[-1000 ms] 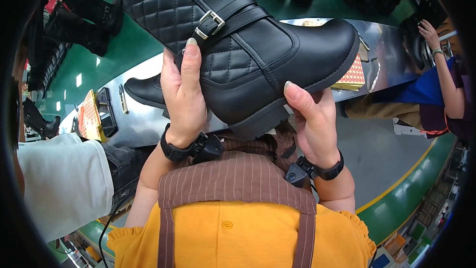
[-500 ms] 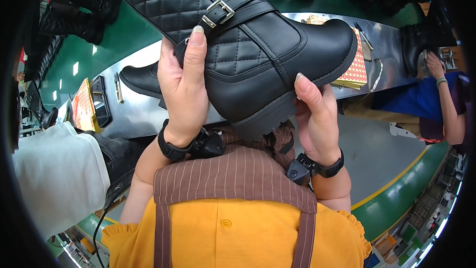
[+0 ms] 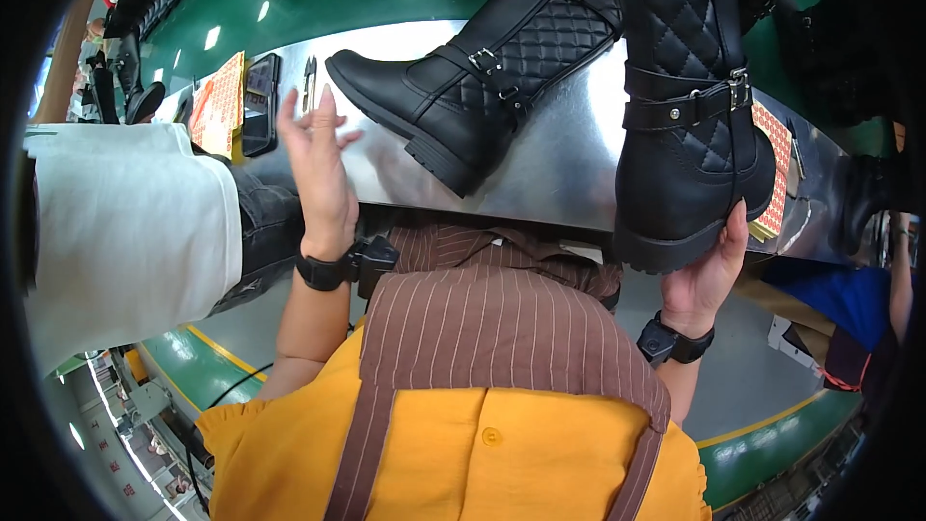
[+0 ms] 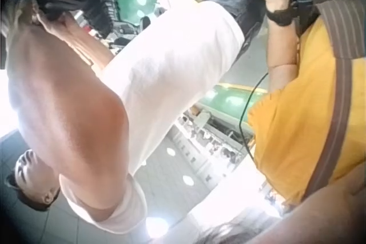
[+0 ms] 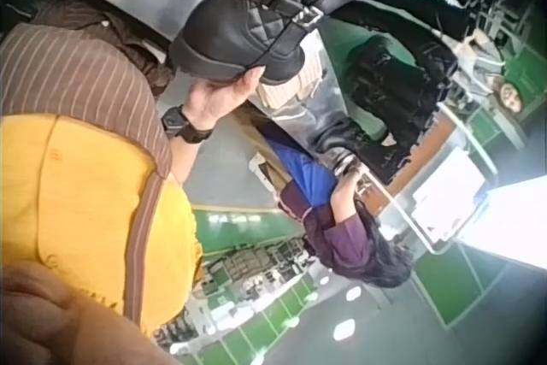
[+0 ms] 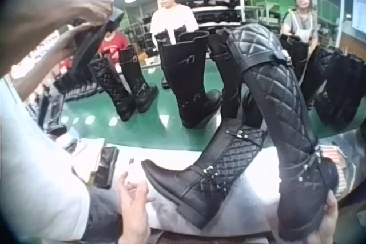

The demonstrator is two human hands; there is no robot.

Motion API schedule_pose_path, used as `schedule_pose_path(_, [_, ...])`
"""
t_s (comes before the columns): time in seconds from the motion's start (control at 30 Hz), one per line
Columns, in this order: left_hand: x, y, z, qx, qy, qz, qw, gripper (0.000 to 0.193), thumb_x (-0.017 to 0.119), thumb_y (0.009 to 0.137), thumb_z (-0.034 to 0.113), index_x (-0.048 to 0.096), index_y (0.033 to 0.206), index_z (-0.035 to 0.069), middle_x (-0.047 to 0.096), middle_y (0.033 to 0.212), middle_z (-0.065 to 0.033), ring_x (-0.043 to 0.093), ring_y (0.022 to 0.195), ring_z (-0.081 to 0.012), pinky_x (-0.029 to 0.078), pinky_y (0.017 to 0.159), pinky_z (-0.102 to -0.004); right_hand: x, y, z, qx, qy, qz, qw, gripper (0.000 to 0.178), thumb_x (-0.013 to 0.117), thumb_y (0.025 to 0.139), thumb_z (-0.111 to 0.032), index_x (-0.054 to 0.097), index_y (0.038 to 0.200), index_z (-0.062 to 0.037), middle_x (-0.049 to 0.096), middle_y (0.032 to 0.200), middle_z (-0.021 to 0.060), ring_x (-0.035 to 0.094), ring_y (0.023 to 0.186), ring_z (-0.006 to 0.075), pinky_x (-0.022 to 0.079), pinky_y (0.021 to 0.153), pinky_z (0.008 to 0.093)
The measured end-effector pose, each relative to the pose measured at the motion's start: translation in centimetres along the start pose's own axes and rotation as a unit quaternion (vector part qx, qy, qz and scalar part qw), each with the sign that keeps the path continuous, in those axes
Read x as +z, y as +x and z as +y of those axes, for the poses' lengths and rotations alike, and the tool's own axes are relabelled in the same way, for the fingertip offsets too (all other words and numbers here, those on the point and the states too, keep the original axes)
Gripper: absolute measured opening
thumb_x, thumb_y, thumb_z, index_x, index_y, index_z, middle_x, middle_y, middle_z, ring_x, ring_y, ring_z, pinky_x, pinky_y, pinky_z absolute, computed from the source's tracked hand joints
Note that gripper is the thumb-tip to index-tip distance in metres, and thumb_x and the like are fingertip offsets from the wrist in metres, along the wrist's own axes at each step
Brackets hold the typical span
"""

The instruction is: Inspecting, cleaning with a sponge, and checking the quality of black leather boots on a factory production line.

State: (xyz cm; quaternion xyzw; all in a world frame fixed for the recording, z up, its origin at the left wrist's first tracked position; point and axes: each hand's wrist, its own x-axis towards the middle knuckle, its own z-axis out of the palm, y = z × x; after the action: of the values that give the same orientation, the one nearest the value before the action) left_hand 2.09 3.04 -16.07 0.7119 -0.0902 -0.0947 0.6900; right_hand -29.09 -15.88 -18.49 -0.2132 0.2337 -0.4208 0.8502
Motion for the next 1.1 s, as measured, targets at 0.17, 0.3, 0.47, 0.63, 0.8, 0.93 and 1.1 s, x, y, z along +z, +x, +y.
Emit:
schedule_pose_path(0.17, [-0.1,0.0,-1.2,-0.211,0.015,-0.112,0.971,0.102,0.073,0.093,0.036,-0.001,0.154,0.003,0.055,0.123,-0.0211,0.064,0.098,-0.0275,0.059,0.075,-0.0395,-0.2,0.0,0.7,0.011,-0.002,0.012,1.0,0.047,0.056,0.102,-0.034,0.055,0.138,-0.0039,0.061,0.137,0.0128,0.06,0.123,0.0283,0.047,0.107,0.0448])
schedule_pose_path(0.3, [0.6,0.8,-1.7,-0.202,-0.01,-0.123,0.971,0.111,0.079,0.089,0.029,-0.007,0.155,0.005,0.059,0.111,-0.0197,0.066,0.084,-0.0242,0.058,0.07,-0.036,-1.0,-0.4,0.8,0.014,0.005,0.01,1.0,0.048,0.057,0.101,-0.035,0.055,0.137,-0.0035,0.061,0.137,0.0132,0.06,0.123,0.0288,0.047,0.106,0.0452])
schedule_pose_path(0.47, [-0.1,-0.1,-1.7,-0.193,-0.078,-0.121,0.97,0.1,0.078,0.089,0.021,0.006,0.157,0.009,0.06,0.113,-0.0167,0.067,0.091,-0.0223,0.057,0.071,-0.035,-2.1,-1.0,0.4,-0.005,0.029,-0.001,1.0,0.052,0.054,0.101,-0.038,0.052,0.141,-0.0047,0.056,0.142,0.0169,0.057,0.128,0.0341,0.044,0.111,0.0504])
schedule_pose_path(0.63, [-1.3,-2.4,-0.2,-0.197,-0.151,-0.165,0.954,0.073,0.073,0.093,0.024,0.027,0.149,0.013,0.058,0.125,-0.0128,0.063,0.108,-0.0214,0.056,0.077,-0.036,-2.1,-1.6,-0.1,-0.003,0.1,-0.057,0.993,0.057,0.062,0.097,-0.038,0.051,0.142,-0.0045,0.055,0.143,0.017,0.055,0.13,0.0339,0.041,0.114,0.0504])
schedule_pose_path(0.8, [-0.9,-3.1,0.9,-0.16,-0.188,-0.198,0.949,0.06,0.071,0.096,0.029,0.035,0.141,0.016,0.058,0.128,-0.0072,0.062,0.111,-0.019,0.055,0.077,-0.0337,-1.9,-2.1,-0.3,-0.021,0.161,-0.058,0.985,0.06,0.067,0.094,-0.036,0.05,0.143,-0.0052,0.053,0.146,0.0173,0.049,0.135,0.0329,0.033,0.119,0.0521])
schedule_pose_path(0.93, [-0.4,-3.3,0.9,-0.165,-0.216,-0.204,0.94,0.057,0.07,0.096,0.03,0.036,0.14,0.016,0.059,0.127,-0.006,0.062,0.11,-0.0183,0.054,0.079,-0.0338,-2.4,-2.7,0.0,-0.023,0.181,-0.063,0.981,0.058,0.067,0.094,-0.037,0.053,0.142,-0.0078,0.052,0.146,0.0152,0.048,0.136,0.032,0.03,0.12,0.0529])
schedule_pose_path(1.1, [-0.4,-3.1,0.6,-0.193,-0.225,-0.211,0.931,0.054,0.069,0.096,0.032,0.038,0.138,0.017,0.059,0.124,-0.0048,0.063,0.106,-0.0175,0.054,0.083,-0.0346,-3.2,-3.2,0.4,-0.021,0.185,-0.048,0.981,0.055,0.067,0.094,-0.038,0.055,0.14,-0.0097,0.053,0.146,0.0132,0.049,0.135,0.0308,0.03,0.121,0.0527])
